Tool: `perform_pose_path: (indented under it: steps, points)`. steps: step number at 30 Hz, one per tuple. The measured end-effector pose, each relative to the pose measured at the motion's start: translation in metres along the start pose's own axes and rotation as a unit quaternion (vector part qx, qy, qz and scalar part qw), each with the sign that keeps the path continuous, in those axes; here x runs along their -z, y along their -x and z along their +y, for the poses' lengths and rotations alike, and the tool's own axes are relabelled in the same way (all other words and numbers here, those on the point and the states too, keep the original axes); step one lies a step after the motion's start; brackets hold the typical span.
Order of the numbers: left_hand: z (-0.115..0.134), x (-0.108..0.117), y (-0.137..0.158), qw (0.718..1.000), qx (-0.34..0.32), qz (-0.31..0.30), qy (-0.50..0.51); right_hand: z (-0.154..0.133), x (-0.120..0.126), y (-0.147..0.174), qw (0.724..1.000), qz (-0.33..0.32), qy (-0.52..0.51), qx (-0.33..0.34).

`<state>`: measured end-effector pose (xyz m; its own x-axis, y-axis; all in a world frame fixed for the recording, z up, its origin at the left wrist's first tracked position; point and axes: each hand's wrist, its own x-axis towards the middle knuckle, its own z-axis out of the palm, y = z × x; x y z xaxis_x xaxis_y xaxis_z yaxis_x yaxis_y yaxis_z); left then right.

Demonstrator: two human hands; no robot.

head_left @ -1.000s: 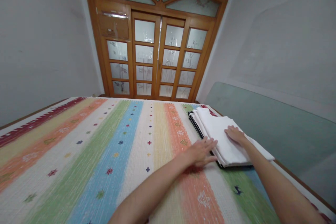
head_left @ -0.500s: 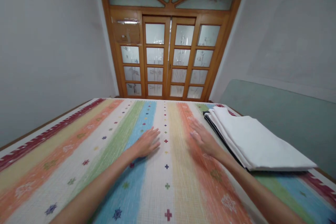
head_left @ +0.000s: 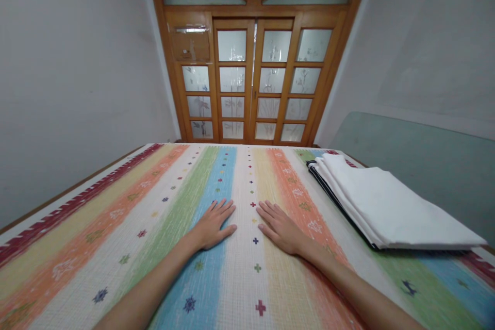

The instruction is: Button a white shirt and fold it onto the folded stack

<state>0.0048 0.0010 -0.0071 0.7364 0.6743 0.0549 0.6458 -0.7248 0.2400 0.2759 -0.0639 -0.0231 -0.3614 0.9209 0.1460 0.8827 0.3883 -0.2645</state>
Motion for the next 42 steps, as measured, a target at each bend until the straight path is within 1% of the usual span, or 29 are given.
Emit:
perform_pose_path:
  steps: [5, 10, 15, 21, 24, 29, 32, 42]
  points:
    - [0.0025, 0.0025, 0.0011, 1.0, 0.008, -0.002, -0.003, -0.0014, -0.0007, -0.0004, 1.0, 0.013, 0.005, 0.009]
    - [0.0036, 0.0027, 0.0009, 1.0, 0.011, 0.001, 0.004, -0.0027, 0.0023, -0.0011, 1.0, 0.003, 0.012, 0.005]
    - [0.0019, 0.0006, 0.0001, 1.0, 0.011, 0.006, 0.006, -0.0025, 0.0022, -0.0002, 1.0, 0.007, 0.006, 0.004]
    - [-0.0037, -0.0046, -0.0007, 1.0, -0.005, 0.011, -0.002, -0.0001, -0.0013, 0.0005, 1.0, 0.02, 0.003, 0.011]
    - [-0.0046, -0.0054, -0.0008, 1.0, -0.011, 0.022, -0.001, -0.0005, -0.0009, 0.0005, 1.0, 0.015, 0.004, 0.013]
    - [-0.0021, -0.003, -0.0001, 1.0, -0.007, 0.017, 0.004, -0.0023, 0.001, 0.0003, 1.0, 0.011, 0.005, 0.011]
    - [-0.0021, -0.0033, 0.0004, 1.0, -0.01, 0.025, 0.002, -0.0025, 0.0013, 0.0003, 1.0, 0.014, 0.002, 0.011]
    - [-0.0022, -0.0048, 0.0004, 1.0, -0.003, 0.016, -0.003, -0.0013, -0.0001, 0.0007, 1.0, 0.009, 0.006, 0.006]
